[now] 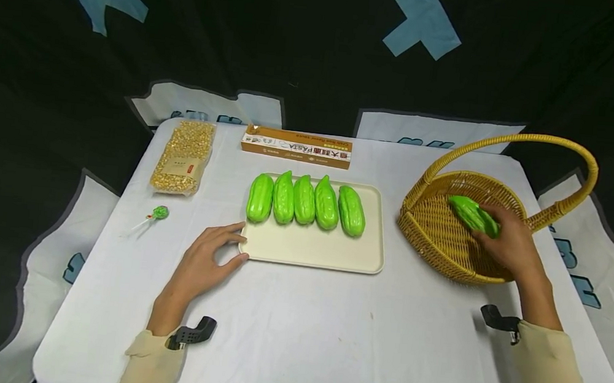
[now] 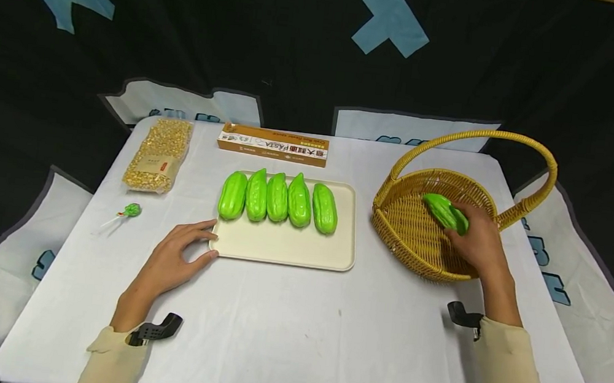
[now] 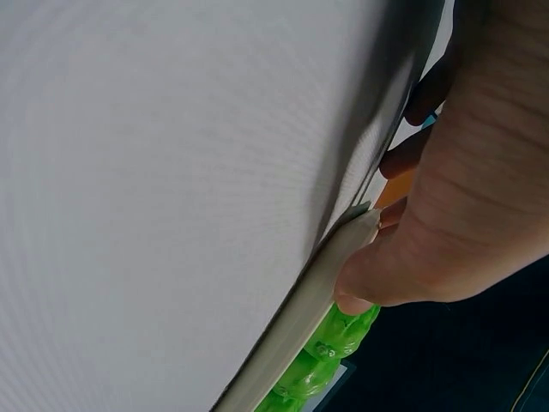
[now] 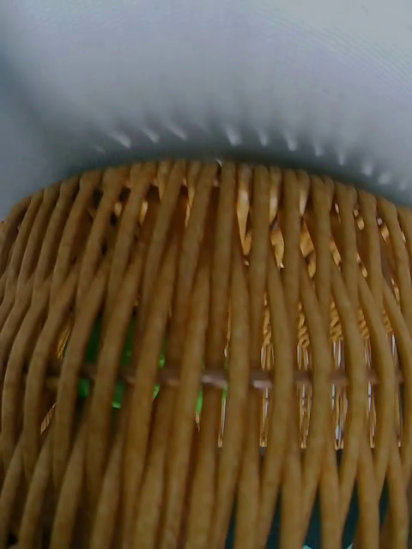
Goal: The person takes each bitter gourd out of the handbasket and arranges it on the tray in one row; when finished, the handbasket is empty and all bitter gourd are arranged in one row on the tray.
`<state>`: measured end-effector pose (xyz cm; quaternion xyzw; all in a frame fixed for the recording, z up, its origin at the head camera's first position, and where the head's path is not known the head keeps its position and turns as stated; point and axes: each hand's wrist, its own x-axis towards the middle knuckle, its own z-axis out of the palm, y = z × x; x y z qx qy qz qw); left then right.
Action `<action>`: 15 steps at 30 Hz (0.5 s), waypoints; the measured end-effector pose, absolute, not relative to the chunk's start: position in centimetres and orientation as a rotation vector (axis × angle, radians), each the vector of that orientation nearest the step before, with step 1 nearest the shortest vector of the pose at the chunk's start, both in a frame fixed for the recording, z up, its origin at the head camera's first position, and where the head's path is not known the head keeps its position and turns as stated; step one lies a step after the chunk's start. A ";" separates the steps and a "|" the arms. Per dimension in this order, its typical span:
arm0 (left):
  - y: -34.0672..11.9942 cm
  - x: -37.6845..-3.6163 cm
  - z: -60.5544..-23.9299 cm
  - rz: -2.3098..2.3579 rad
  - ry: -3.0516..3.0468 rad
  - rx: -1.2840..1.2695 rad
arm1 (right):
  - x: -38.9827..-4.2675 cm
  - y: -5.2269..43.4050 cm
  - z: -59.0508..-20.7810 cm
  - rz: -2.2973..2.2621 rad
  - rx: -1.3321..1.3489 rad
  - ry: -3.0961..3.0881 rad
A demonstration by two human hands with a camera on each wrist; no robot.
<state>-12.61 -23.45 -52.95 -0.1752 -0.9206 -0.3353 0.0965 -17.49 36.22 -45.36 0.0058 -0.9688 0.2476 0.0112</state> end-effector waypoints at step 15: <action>-23.4 -12.6 -52.7 -0.990 -2.758 -0.492 | -18.2 36.5 -45.9 0.724 -0.004 -3.099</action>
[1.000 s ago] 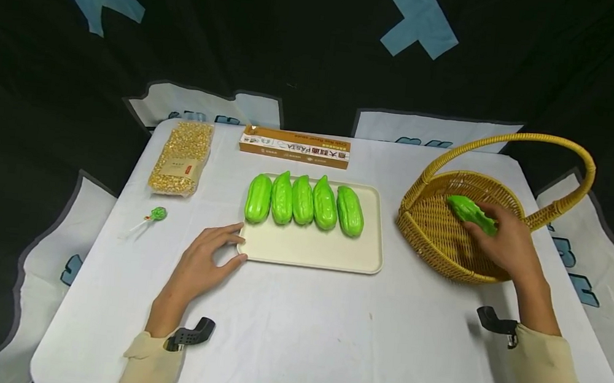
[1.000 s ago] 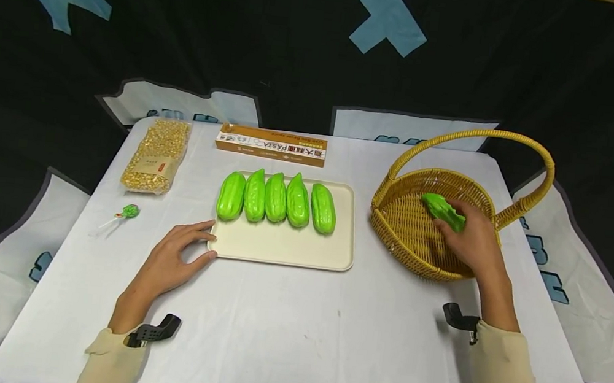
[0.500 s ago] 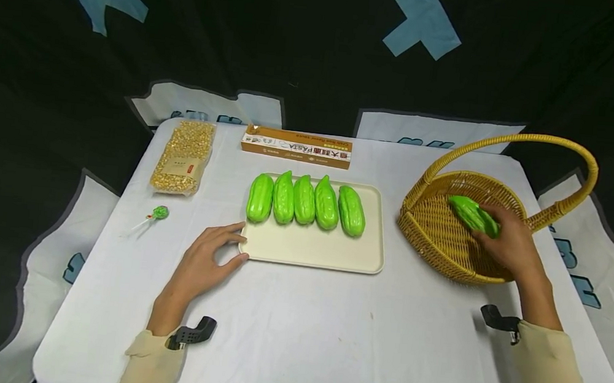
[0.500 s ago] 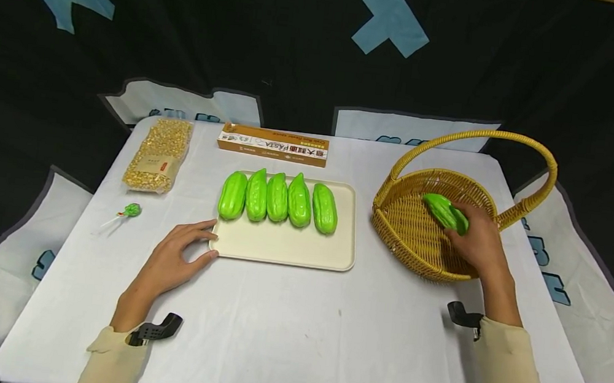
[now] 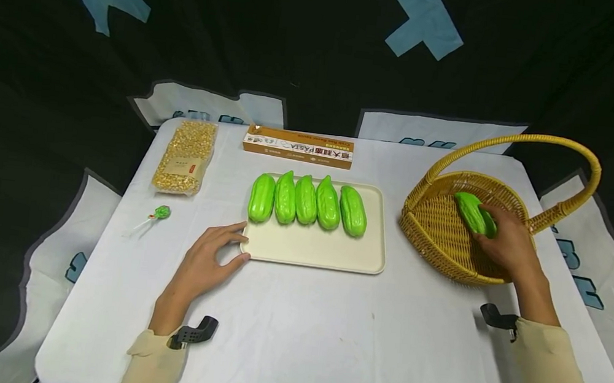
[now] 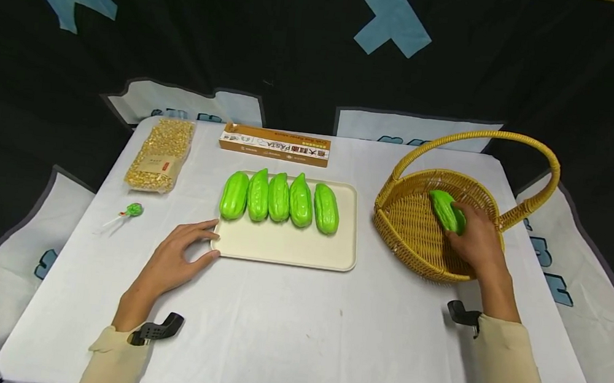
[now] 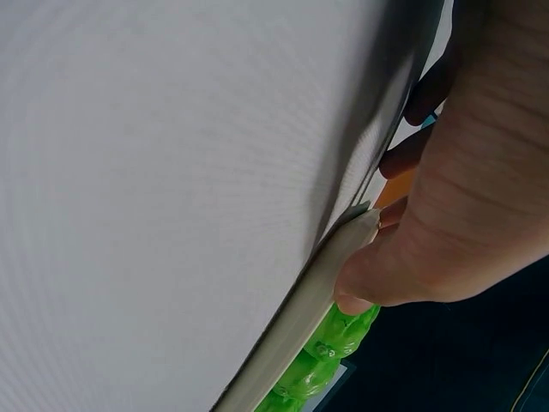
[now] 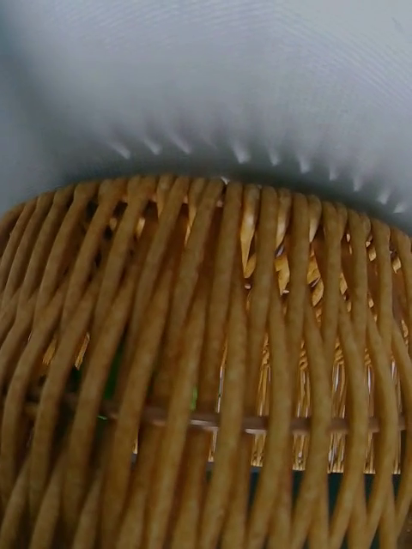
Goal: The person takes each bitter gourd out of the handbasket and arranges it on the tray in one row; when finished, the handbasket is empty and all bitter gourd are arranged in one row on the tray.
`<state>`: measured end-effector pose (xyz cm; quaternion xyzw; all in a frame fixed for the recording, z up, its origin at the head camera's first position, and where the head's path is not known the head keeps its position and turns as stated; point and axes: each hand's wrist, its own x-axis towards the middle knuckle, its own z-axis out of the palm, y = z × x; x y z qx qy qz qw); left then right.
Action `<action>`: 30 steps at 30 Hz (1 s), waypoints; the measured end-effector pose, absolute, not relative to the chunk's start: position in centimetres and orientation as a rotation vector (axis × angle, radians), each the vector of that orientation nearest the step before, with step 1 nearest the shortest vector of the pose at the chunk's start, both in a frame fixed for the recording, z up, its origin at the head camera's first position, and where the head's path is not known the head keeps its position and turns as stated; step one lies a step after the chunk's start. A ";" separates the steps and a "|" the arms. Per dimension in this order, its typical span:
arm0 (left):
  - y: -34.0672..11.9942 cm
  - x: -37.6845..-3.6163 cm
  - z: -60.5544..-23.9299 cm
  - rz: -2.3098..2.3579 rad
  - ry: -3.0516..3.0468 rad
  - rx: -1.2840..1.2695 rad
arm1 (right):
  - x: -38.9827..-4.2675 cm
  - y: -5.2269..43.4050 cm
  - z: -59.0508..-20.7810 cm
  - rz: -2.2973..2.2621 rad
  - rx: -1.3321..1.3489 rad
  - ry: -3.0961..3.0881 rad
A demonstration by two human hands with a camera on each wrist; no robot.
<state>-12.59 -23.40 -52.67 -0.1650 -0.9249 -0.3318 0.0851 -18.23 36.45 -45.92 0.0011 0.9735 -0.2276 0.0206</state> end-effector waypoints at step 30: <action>-23.3 -12.6 -52.8 -1.003 -2.725 -0.517 | -14.9 34.7 -44.3 -0.902 -0.071 3.158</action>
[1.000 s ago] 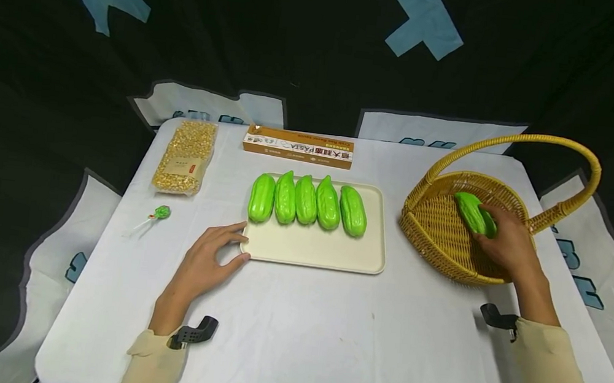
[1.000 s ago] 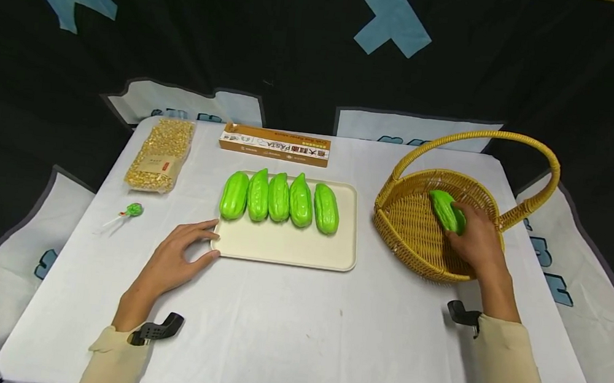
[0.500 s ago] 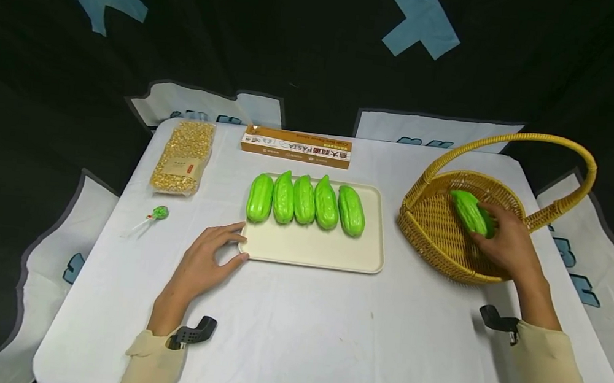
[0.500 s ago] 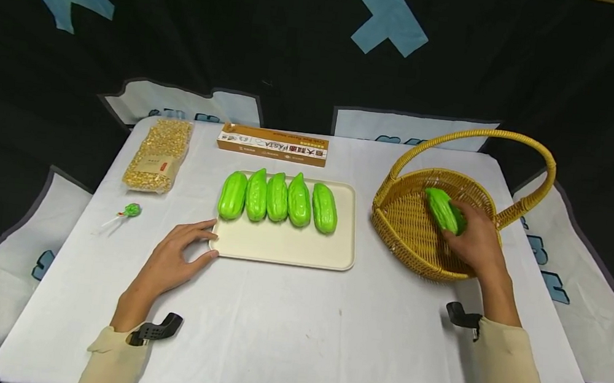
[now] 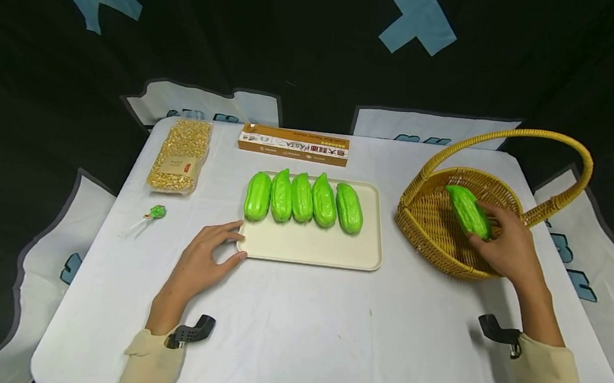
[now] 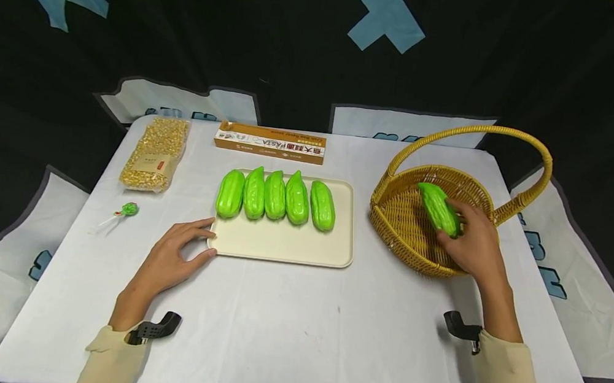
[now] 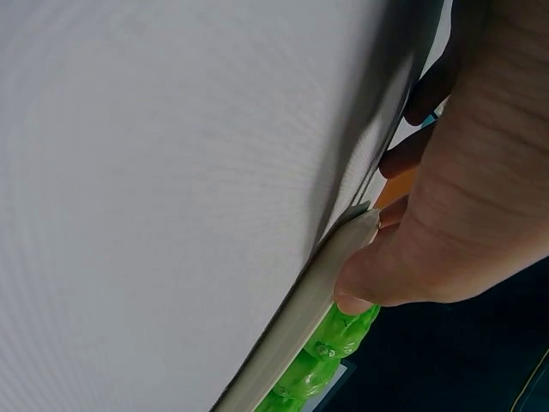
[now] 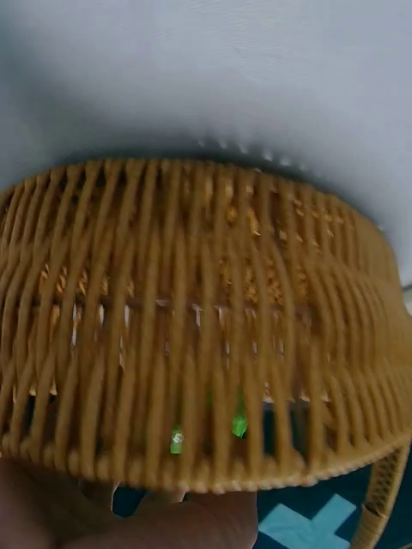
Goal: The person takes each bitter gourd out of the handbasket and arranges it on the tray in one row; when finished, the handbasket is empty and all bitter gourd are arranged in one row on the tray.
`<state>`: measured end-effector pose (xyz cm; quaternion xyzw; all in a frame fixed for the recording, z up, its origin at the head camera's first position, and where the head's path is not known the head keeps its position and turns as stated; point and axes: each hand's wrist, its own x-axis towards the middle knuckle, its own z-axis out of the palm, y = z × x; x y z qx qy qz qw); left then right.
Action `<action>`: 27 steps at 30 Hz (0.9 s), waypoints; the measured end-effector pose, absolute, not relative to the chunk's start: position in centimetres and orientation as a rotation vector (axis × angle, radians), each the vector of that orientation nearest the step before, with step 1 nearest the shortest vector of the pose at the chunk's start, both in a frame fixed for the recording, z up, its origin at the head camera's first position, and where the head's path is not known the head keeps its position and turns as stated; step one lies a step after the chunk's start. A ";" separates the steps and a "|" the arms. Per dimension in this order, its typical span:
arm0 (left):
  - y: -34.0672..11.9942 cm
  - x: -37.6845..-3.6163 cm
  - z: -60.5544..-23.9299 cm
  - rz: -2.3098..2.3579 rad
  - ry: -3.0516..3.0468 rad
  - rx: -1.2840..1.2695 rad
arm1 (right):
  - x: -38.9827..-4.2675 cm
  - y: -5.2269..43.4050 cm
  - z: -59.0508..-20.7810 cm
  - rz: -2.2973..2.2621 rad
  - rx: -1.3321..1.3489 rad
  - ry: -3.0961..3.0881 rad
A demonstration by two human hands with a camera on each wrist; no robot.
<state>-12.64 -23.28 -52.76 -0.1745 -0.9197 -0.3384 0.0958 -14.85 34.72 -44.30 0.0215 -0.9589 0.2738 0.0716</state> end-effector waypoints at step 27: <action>-23.4 -12.8 -52.8 -0.964 -2.732 -0.541 | -10.7 30.0 -42.6 1.107 0.131 -2.696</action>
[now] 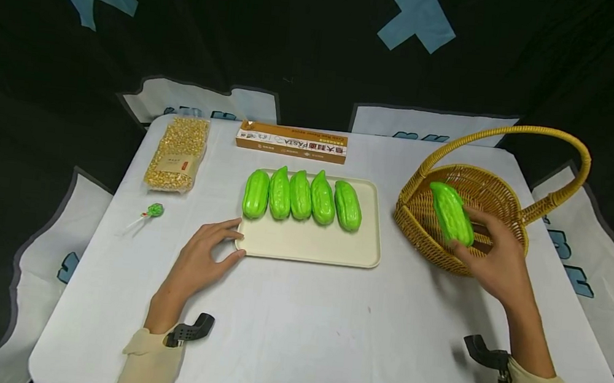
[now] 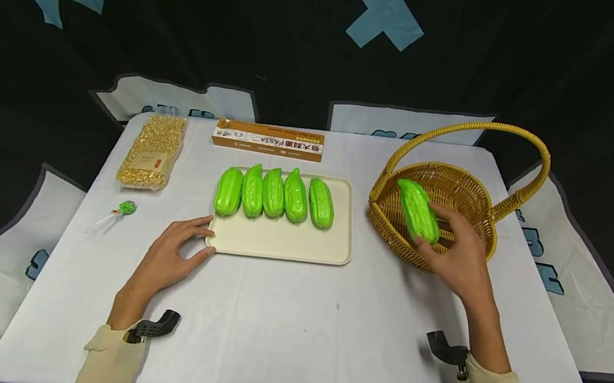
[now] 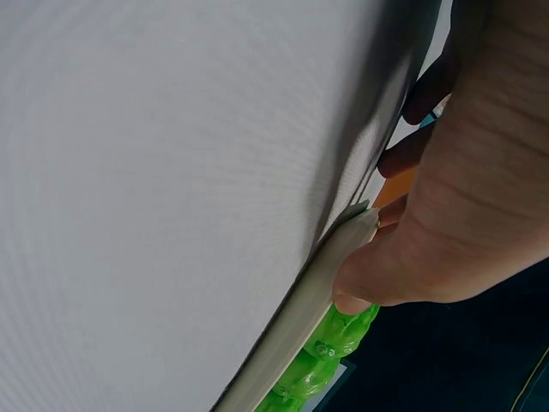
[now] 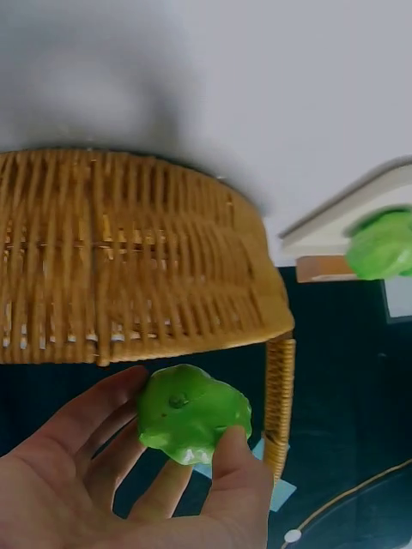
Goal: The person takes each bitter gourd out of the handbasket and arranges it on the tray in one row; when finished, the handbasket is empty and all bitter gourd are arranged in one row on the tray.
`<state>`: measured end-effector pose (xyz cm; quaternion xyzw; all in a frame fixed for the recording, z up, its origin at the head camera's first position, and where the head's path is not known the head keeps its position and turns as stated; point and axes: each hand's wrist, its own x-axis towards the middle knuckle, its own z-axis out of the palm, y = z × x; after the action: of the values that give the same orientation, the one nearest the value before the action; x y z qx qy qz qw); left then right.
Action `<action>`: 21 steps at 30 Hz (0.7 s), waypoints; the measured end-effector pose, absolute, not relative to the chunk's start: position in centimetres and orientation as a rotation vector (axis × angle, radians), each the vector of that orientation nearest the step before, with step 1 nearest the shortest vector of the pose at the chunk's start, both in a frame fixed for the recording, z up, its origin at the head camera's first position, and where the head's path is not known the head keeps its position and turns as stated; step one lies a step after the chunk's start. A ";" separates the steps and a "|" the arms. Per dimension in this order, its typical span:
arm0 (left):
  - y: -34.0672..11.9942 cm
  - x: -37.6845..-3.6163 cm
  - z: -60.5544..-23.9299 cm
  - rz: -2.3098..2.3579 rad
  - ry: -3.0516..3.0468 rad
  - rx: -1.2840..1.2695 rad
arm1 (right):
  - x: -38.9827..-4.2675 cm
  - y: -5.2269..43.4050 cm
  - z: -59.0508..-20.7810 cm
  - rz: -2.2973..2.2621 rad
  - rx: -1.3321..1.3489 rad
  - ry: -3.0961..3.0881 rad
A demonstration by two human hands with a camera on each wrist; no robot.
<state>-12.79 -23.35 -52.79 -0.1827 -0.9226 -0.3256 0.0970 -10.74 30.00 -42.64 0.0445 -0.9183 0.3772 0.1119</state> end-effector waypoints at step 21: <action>-23.3 -12.9 -52.7 -0.963 -2.733 -0.545 | -9.3 25.4 -43.3 1.220 0.207 -2.590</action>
<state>-12.87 -23.26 -52.67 -0.1838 -0.9226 -0.3251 0.0967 -9.27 25.40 -43.32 0.0716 -0.8941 0.4210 0.1351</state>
